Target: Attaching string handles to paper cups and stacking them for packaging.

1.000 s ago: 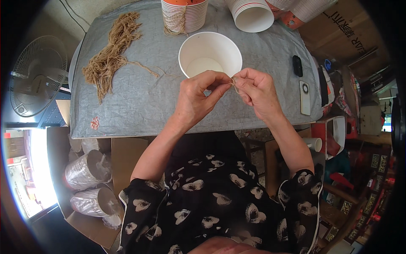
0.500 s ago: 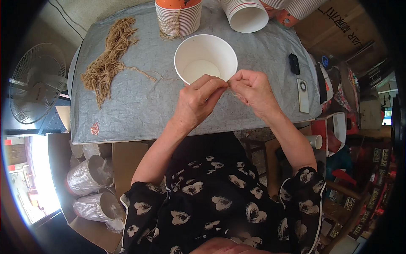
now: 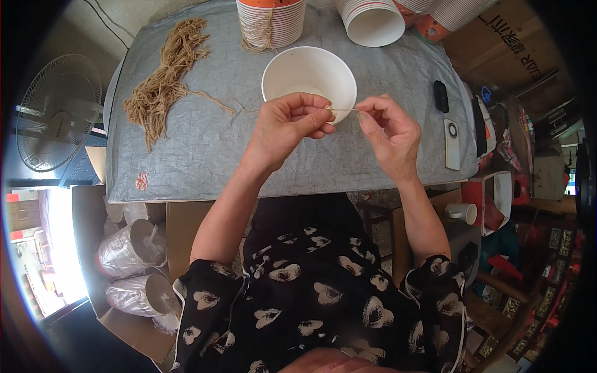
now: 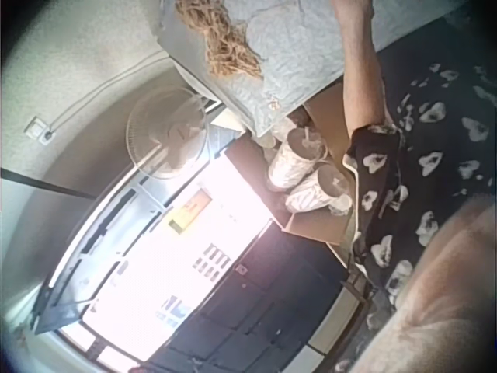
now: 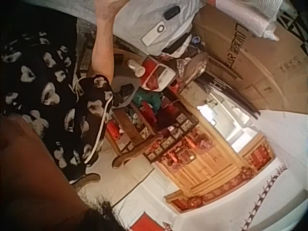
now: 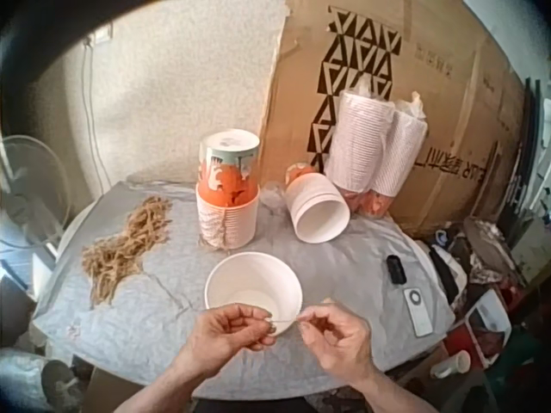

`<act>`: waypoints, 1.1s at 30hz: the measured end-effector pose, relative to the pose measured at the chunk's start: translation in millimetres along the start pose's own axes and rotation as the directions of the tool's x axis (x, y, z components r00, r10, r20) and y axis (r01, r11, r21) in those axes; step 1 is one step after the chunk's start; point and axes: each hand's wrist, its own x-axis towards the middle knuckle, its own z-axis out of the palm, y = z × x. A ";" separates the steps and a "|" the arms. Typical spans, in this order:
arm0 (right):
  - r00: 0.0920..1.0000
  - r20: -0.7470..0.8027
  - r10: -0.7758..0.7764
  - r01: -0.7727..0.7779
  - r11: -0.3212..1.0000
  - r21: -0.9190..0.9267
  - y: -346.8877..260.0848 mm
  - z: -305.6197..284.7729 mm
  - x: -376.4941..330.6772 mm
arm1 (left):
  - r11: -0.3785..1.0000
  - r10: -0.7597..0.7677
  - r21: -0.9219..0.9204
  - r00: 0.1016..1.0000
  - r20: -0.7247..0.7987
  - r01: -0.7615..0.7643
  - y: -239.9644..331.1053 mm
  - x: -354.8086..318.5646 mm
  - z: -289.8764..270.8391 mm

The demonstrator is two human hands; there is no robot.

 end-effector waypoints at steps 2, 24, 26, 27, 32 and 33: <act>0.979 0.092 -0.179 0.197 0.950 -0.243 -1.2 -4.1 -0.4 | 0.999 -0.027 -0.020 1.000 0.005 0.027 -0.2 0.3 0.5; 0.954 0.108 0.279 -0.296 0.932 0.209 4.7 13.1 -5.7 | 0.997 0.002 0.076 0.999 -0.033 0.001 -1.5 -3.9 17.8; 0.929 0.133 0.346 -0.370 0.873 0.318 12.6 10.2 -5.8 | 0.996 0.019 0.088 0.998 -0.063 -0.013 -2.4 -4.9 20.0; 0.928 0.135 0.346 -0.371 0.872 0.318 14.0 10.2 -6.0 | 0.992 0.037 0.124 0.997 -0.066 -0.029 -3.8 -5.3 20.2; 0.893 0.145 0.427 -0.447 0.797 0.407 16.4 11.2 -7.5 | 0.969 0.069 0.239 0.997 -0.031 -0.059 -7.5 -7.7 17.3; 0.893 0.146 0.427 -0.447 0.797 0.406 15.5 12.0 -8.0 | 0.966 0.071 0.250 0.997 -0.032 -0.061 -9.0 -7.5 17.1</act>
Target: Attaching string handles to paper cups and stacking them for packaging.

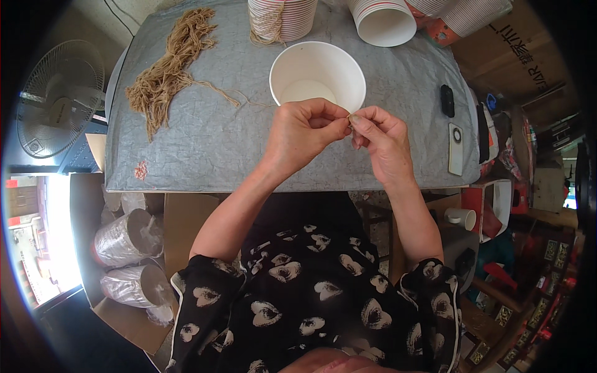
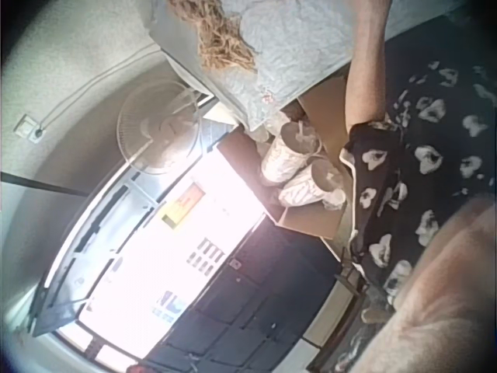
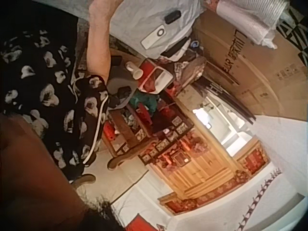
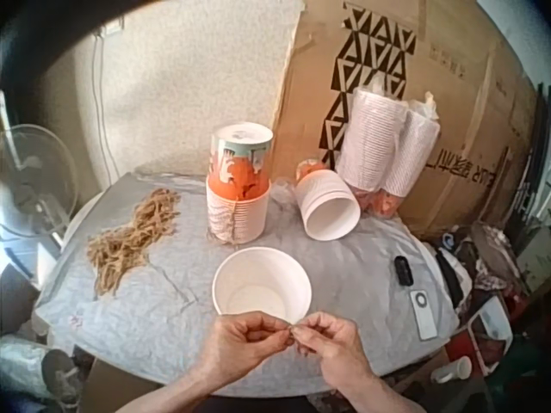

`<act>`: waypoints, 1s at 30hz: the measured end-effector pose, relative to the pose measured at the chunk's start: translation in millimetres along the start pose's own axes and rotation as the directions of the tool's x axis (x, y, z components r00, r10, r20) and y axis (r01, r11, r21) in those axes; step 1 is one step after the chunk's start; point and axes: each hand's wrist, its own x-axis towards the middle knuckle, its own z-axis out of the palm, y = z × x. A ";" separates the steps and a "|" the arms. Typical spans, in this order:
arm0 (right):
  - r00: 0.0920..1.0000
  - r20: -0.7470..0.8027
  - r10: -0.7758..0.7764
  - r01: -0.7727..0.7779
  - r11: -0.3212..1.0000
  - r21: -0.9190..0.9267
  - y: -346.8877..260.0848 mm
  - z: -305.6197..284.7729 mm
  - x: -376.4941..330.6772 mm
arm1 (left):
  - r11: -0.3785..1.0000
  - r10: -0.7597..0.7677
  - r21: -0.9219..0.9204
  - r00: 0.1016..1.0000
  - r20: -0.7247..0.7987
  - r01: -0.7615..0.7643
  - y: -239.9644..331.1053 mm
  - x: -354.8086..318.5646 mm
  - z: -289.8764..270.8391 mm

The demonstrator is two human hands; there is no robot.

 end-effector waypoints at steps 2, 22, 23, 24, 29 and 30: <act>0.999 -0.016 -0.038 0.037 0.998 -0.049 -0.3 2.1 -1.5 | 1.000 0.001 0.011 1.000 -0.001 -0.001 0.3 -0.4 0.4; 0.991 0.106 0.088 -0.075 0.990 -0.121 -11.4 -6.0 -0.4 | 0.994 -0.040 -0.094 0.990 0.136 0.053 -0.4 4.2 -8.0; 0.990 0.121 0.072 -0.051 0.984 -0.169 -12.4 -6.2 0.0 | 0.994 -0.041 -0.094 0.990 0.137 0.054 0.1 4.3 -8.1; 0.990 0.120 0.072 -0.052 0.984 -0.169 -13.0 -6.3 0.0 | 0.995 -0.036 -0.090 0.990 0.136 0.049 0.7 4.2 -8.2; 0.984 0.176 -0.002 0.051 0.959 -0.279 -13.1 -8.8 2.3 | 0.996 -0.025 -0.082 0.992 0.125 0.035 -1.6 4.0 -5.1; 0.984 0.176 -0.001 0.051 0.959 -0.279 -12.1 -8.7 2.4 | 0.995 -0.011 -0.094 0.992 0.126 0.023 -2.2 4.1 -5.0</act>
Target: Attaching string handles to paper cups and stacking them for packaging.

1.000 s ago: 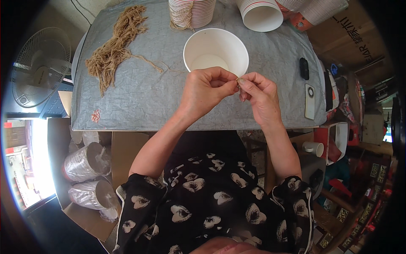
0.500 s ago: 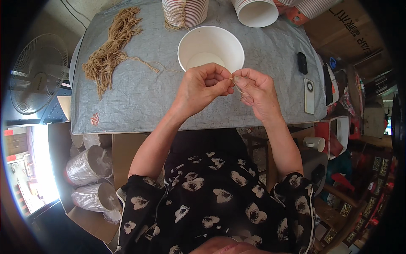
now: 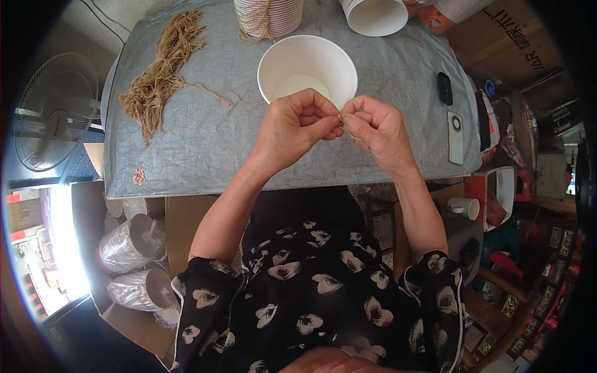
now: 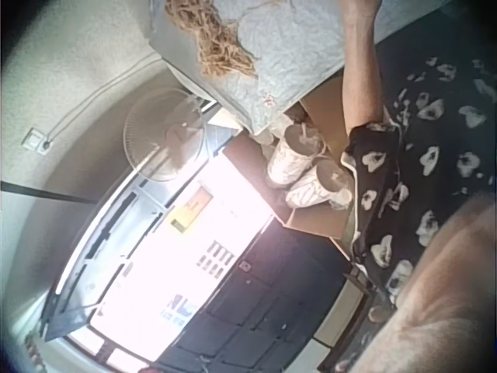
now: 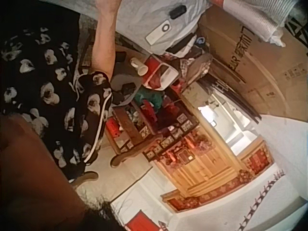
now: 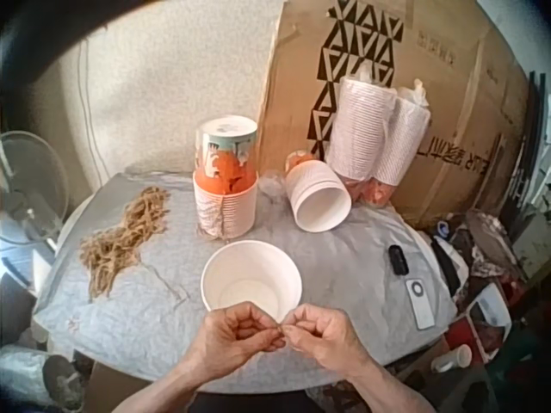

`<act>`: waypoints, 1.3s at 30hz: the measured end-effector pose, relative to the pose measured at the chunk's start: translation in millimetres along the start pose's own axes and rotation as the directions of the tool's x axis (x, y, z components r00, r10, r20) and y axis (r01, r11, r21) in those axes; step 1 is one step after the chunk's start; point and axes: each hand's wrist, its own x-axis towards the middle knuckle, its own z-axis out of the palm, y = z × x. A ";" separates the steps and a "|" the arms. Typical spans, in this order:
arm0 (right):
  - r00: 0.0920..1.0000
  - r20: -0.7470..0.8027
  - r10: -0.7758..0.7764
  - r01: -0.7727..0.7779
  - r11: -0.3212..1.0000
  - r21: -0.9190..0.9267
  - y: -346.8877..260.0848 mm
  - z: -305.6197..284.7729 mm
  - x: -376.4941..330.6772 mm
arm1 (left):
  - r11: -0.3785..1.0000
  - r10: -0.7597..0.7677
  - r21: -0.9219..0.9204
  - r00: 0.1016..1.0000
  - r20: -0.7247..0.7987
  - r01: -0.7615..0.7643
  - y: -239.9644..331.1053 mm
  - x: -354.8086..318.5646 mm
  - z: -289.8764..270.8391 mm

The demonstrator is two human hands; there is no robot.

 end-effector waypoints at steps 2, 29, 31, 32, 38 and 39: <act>0.999 -0.021 0.046 -0.041 0.982 0.182 4.6 1.3 -0.7 | 1.000 0.014 -0.011 1.000 0.003 -0.014 -1.5 0.6 0.2; 0.985 -0.169 -0.020 0.040 0.992 0.116 1.4 5.3 -1.7 | 0.987 -0.034 -0.155 0.999 -0.023 0.030 1.2 2.6 1.0; 0.982 -0.188 -0.029 0.048 0.994 0.097 -1.0 6.2 -2.5 | 0.989 -0.043 -0.144 0.999 -0.020 0.039 0.5 3.3 0.6; 0.978 -0.205 -0.038 0.056 0.995 0.079 -1.5 6.3 -2.4 | 0.989 -0.042 -0.144 0.999 -0.022 0.038 0.4 3.2 0.4; 0.955 -0.281 -0.094 0.099 0.995 0.005 -3.4 4.5 -2.1 | 0.991 -0.015 -0.133 1.000 0.004 0.016 -0.5 4.4 0.6; 0.955 -0.281 -0.095 0.101 0.995 0.006 -3.5 4.5 -2.3 | 0.992 -0.016 -0.126 1.000 0.003 0.016 -0.1 4.1 0.7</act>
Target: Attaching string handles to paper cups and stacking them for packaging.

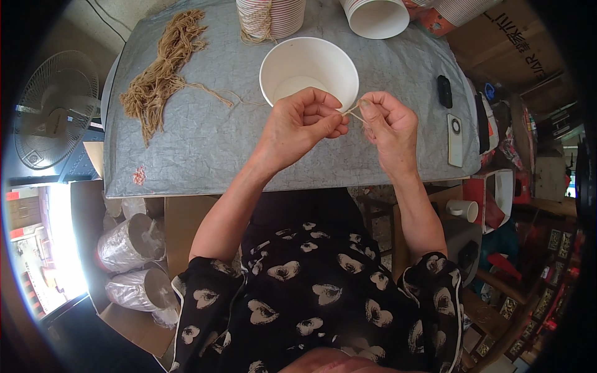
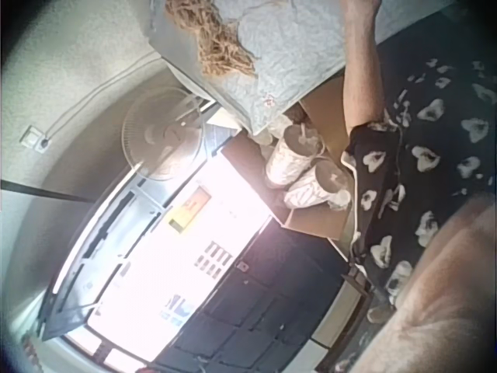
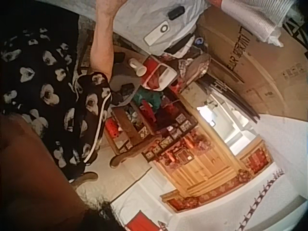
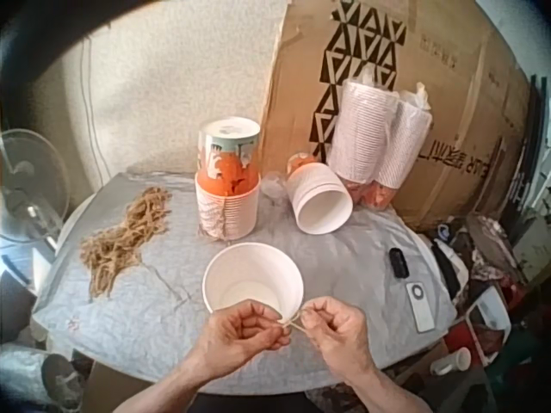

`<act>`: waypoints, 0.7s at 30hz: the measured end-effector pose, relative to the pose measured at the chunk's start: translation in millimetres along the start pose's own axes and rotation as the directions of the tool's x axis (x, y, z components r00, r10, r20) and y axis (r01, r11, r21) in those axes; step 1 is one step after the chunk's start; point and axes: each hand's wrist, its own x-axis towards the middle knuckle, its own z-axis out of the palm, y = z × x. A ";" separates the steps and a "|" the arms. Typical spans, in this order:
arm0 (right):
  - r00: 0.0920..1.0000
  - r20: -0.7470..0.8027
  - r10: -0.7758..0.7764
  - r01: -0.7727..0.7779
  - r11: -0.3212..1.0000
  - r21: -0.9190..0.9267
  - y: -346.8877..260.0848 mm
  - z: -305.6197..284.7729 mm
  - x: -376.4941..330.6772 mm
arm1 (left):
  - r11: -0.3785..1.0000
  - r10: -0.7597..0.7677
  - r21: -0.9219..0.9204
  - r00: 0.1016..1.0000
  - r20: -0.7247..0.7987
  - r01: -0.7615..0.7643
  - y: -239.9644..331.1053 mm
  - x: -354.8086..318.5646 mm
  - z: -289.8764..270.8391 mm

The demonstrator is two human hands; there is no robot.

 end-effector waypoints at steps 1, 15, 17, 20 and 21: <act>1.000 -0.004 -0.011 0.011 1.000 -0.011 -0.2 -0.4 -0.1 | 1.000 0.000 0.007 1.000 0.000 0.000 0.6 -0.1 0.4; 0.966 0.237 0.098 0.007 0.914 -0.406 -37.5 -40.6 -26.7 | 0.528 0.477 0.705 0.852 0.215 -0.473 4.3 -12.1 13.7; 0.964 0.247 0.101 0.004 0.920 -0.393 -40.1 -46.5 -29.5 | 0.535 0.463 0.708 0.861 0.211 -0.462 6.9 -15.2 18.9; 0.962 0.269 -0.048 0.133 0.942 -0.308 -41.8 -54.3 -33.2 | 0.533 0.475 0.728 0.864 0.165 -0.432 4.3 -15.1 22.1; 0.968 0.244 -0.067 0.125 0.965 -0.232 -44.3 -57.0 -34.9 | 0.524 0.500 0.745 0.857 0.123 -0.413 1.6 -14.7 21.4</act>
